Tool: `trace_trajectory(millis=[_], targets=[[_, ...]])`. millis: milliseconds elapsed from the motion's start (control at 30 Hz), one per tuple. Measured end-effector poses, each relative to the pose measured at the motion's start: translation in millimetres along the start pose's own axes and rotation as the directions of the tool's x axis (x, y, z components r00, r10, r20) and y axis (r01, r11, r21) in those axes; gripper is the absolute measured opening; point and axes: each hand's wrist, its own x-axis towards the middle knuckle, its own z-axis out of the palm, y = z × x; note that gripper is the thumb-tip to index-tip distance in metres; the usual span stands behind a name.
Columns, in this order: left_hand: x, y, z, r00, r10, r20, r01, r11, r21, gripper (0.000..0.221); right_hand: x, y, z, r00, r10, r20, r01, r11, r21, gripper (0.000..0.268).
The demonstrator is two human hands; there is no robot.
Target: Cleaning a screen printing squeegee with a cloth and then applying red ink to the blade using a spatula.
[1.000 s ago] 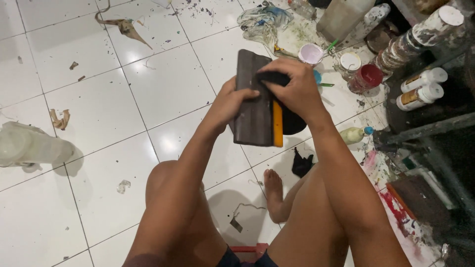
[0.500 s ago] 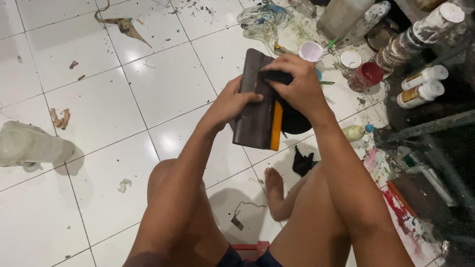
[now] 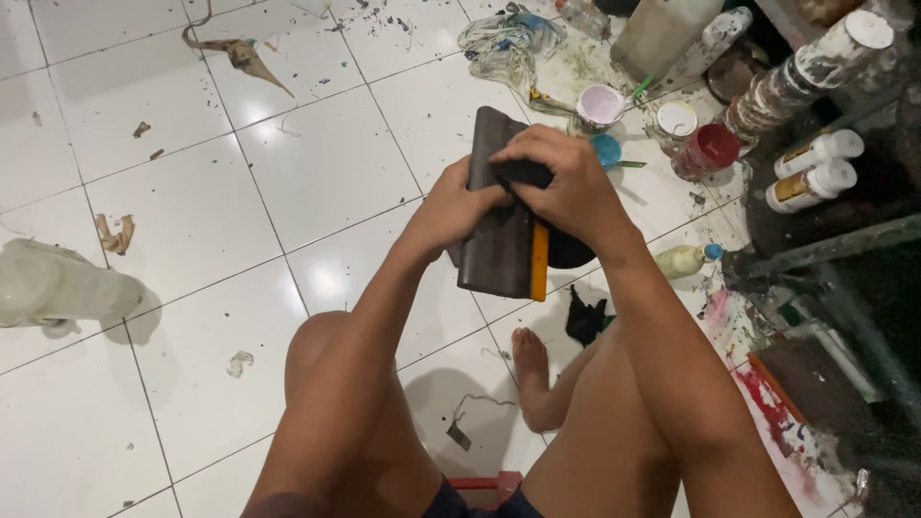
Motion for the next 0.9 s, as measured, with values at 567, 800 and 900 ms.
trace_trajectory(millis=[567,800,900], targets=[[-9.4,19.3,-13.2,0.996,-0.07,-0.056,0.057,0.978,-0.201,0.047,9.6,9.4,-6.4,0.992,0.071,-0.104,-0.063,0.995,0.081,0.017],[-24.6,28.4,-0.7,0.995,-0.033,0.089,0.042,0.994,-0.102,0.045,-1.1,46.3,-8.1,0.94,0.117,-0.321,-0.155,0.983,-0.098,0.034],[-17.3,23.1,1.5,1.0,-0.008,0.016,0.01,0.983,-0.182,0.045,3.3,25.5,-1.9,0.972,0.069,-0.225,-0.099,0.987,-0.123,0.035]])
